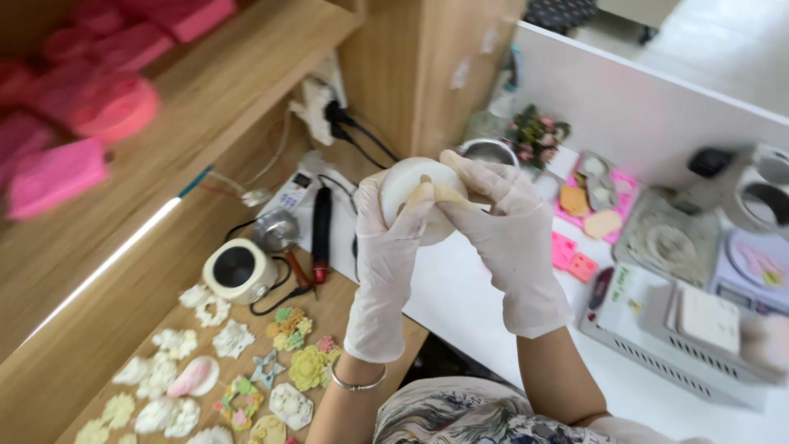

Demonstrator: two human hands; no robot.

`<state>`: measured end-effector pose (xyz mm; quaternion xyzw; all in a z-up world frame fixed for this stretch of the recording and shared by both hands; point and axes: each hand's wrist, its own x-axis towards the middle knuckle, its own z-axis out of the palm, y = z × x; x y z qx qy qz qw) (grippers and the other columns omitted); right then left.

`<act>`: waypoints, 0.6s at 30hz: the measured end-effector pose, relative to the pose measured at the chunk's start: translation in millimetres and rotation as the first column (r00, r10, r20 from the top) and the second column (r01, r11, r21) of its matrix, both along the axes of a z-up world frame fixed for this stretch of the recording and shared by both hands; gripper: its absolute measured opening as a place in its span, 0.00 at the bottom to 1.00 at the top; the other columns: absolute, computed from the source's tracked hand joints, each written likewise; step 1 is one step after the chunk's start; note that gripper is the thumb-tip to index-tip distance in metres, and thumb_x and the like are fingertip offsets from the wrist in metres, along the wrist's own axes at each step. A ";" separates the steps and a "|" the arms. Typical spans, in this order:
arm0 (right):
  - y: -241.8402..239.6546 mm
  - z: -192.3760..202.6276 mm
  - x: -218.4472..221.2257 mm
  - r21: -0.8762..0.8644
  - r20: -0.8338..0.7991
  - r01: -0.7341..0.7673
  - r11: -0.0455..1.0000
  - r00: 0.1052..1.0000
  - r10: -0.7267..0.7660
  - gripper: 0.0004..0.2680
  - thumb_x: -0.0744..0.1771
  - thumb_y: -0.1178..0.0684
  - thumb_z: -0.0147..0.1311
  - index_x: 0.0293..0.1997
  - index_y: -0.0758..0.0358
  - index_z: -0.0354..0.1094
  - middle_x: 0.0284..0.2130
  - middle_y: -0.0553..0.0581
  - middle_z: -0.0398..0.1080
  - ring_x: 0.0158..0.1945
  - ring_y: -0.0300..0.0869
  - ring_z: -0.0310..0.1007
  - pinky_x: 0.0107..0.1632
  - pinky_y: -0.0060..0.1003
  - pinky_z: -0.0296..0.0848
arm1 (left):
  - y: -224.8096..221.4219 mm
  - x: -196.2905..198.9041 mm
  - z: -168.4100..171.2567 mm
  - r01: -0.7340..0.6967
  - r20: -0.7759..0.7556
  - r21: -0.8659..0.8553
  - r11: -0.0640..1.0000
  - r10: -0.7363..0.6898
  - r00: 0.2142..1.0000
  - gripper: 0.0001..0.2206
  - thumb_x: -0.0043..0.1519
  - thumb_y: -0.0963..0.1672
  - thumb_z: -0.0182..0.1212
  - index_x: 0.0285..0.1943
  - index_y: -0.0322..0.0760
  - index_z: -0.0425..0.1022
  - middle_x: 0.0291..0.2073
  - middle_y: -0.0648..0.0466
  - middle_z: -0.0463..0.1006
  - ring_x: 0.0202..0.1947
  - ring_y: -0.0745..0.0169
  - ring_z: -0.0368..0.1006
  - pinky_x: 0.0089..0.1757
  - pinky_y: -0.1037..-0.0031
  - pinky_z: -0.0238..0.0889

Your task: The recorder is organizing and inspecting various silicone candle molds on a workbench and storage shelves.

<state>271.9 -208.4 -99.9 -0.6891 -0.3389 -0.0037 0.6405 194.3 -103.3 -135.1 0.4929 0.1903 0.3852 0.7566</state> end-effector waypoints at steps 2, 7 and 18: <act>-17.8 1.2 13.4 -0.157 -0.092 0.102 0.982 0.989 -0.117 0.17 0.61 0.57 0.67 0.56 0.55 0.76 0.47 0.52 0.76 0.45 0.34 0.77 0.45 0.28 0.74 | -6.2 19.6 -13.2 0.096 -0.031 0.054 0.994 -0.095 0.995 0.18 0.61 0.44 0.68 0.57 0.36 0.68 0.45 0.56 0.76 0.41 0.74 0.71 0.41 0.81 0.69; -27.7 -21.3 97.9 -0.219 -0.211 0.087 0.972 0.968 -0.134 0.13 0.62 0.57 0.66 0.50 0.66 0.78 0.40 0.55 0.77 0.41 0.35 0.77 0.46 0.28 0.75 | -3.3 97.2 -14.8 0.251 -0.146 0.065 0.966 -0.240 0.960 0.18 0.61 0.45 0.67 0.56 0.35 0.68 0.44 0.53 0.77 0.39 0.71 0.73 0.36 0.78 0.70; 10.3 -190.8 381.6 -0.112 -0.652 0.021 0.993 0.753 -0.090 0.08 0.66 0.53 0.60 0.43 0.67 0.69 0.25 0.55 0.66 0.26 0.44 0.61 0.27 0.39 0.57 | 39.1 174.5 -59.3 0.227 -0.022 -0.244 0.943 -0.239 0.971 0.17 0.62 0.44 0.64 0.56 0.31 0.68 0.47 0.47 0.78 0.46 0.56 0.79 0.44 0.64 0.78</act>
